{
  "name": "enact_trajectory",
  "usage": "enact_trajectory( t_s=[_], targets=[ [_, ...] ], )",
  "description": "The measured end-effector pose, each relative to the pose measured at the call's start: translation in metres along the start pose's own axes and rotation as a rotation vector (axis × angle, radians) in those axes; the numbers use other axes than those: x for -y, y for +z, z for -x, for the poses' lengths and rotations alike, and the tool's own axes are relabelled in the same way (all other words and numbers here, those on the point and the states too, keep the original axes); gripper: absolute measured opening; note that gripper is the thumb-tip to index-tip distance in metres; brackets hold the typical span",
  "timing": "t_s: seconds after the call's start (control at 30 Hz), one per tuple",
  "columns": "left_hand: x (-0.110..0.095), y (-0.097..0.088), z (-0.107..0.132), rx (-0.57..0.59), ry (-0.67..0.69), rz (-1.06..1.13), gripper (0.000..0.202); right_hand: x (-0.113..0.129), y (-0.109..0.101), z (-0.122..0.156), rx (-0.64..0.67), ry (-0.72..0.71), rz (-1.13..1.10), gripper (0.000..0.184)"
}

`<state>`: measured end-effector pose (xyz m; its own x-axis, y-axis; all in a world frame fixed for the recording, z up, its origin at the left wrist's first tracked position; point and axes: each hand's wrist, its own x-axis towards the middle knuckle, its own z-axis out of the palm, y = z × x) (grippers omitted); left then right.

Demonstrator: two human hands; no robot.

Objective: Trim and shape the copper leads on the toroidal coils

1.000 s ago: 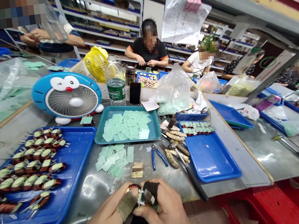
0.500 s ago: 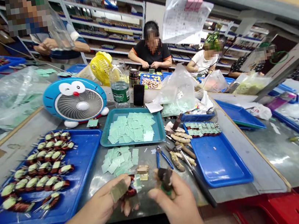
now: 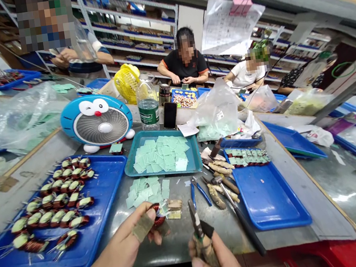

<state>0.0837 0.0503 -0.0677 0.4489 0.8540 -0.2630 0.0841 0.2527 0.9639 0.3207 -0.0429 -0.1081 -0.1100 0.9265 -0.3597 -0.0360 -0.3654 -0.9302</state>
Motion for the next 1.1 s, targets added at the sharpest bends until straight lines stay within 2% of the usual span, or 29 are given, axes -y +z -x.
enact_trajectory(
  t_s=[0.13, 0.37, 0.5, 0.7, 0.8, 0.97, 1.1],
  targets=[
    [-0.004, 0.002, 0.006, -0.029, 0.031, -0.155, 0.044, 0.02, 0.002, -0.013, 0.058, -0.04, 0.422, 0.064],
    [-0.012, 0.006, 0.011, -0.061, 0.033, -0.261, 0.042, 0.036, 0.024, -0.016, 0.076, -0.154, 0.627, 0.05],
    [-0.014, 0.007, 0.012, -0.043, 0.046, -0.294, 0.042, 0.045, 0.028, -0.015, 0.128, -0.182, 0.621, 0.041],
    [-0.014, 0.01, 0.01, -0.036, 0.072, -0.366, 0.039, 0.045, 0.035, -0.019, 0.098, -0.157, 0.643, 0.028],
    [-0.012, 0.01, 0.011, -0.041, 0.071, -0.383, 0.037, 0.041, 0.04, -0.02, 0.102, -0.159, 0.641, 0.026],
    [-0.016, 0.01, 0.013, -0.024, 0.041, -0.402, 0.037, 0.044, 0.043, -0.02, 0.087, -0.169, 0.693, 0.013],
    [-0.022, 0.012, 0.014, -0.009, 0.063, -0.343, 0.039, 0.052, 0.044, -0.017, 0.094, -0.228, 0.568, 0.014]
  ],
)
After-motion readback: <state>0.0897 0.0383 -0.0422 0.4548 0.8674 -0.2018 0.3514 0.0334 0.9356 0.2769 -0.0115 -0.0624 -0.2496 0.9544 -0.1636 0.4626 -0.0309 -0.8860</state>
